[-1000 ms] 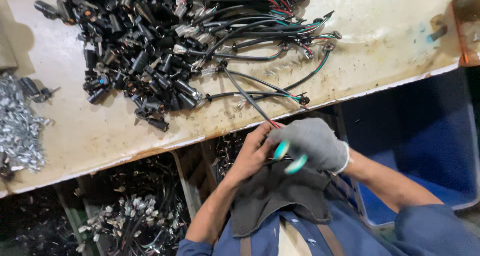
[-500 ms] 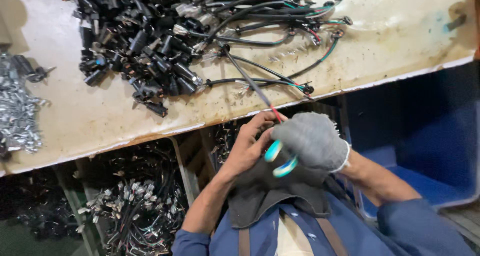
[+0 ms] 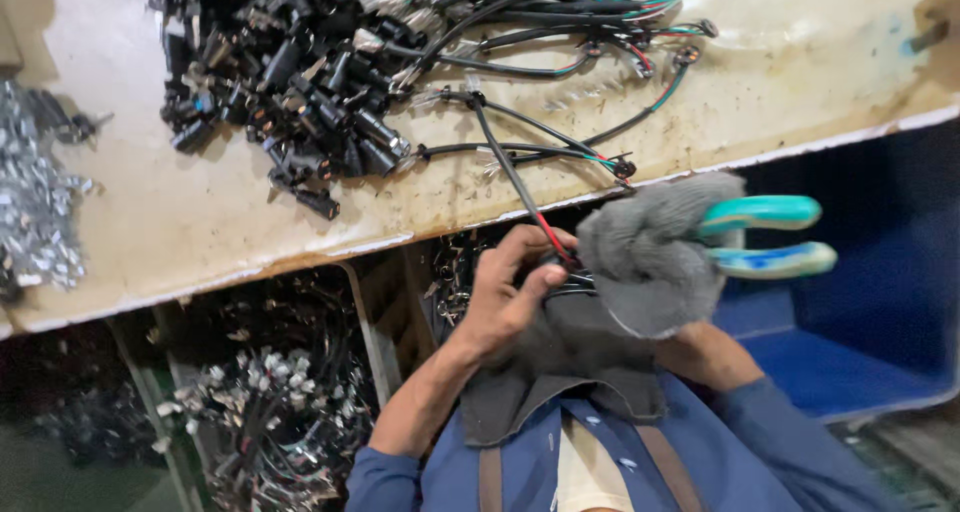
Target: The person sits at a workbench covered with black wire harnesses and uses teal-handled pliers to strip insulation from the ends of wires, pulling the cut insulation free by hand. They gather bundles of wires from bins, work on one wire at a time, and place processed wires back into the bins below the bench.
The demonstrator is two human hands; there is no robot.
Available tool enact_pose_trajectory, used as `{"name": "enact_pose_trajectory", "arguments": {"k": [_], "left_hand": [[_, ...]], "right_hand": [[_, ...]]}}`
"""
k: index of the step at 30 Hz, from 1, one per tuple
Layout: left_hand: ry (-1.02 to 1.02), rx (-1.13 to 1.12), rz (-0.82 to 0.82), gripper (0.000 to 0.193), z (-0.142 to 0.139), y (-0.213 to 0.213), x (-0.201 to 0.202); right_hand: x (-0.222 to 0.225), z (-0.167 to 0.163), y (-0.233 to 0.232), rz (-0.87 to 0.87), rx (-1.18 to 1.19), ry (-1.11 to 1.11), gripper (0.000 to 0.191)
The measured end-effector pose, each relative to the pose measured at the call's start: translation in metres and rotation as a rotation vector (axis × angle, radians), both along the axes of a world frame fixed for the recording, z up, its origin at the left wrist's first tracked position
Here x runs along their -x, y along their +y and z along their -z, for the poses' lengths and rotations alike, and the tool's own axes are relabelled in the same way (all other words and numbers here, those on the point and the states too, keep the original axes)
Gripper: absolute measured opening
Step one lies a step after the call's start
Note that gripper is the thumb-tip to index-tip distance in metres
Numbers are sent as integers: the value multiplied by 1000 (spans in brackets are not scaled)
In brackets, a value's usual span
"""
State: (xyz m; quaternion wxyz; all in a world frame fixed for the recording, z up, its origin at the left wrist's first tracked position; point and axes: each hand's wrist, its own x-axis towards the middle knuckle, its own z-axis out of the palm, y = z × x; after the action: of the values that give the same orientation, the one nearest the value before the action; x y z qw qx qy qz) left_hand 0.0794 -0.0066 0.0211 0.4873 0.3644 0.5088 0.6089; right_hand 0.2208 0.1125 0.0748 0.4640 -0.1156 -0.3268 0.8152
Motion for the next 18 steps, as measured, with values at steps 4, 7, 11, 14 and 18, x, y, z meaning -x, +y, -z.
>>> {"name": "enact_pose_trajectory", "arguments": {"k": [4,7,11,14,18], "left_hand": [[74,7,-63,36,-1,-2,-3],[214,73,-23,68,-6,-1,-5],[1095,114,308,72,-15,-9,1],[1161,245,313,64,-18,-18,11],[1100,319,497,53,-25,-21,21]], "right_hand": [[18,17,6,-107,128,52,23],[25,11,27,-148,246,-117,13],[17,-18,70,70,-586,-867,9],[2,-23,98,16,-1354,-1167,21],[-2,-4,101,-91,-1450,-1359,20]]}}
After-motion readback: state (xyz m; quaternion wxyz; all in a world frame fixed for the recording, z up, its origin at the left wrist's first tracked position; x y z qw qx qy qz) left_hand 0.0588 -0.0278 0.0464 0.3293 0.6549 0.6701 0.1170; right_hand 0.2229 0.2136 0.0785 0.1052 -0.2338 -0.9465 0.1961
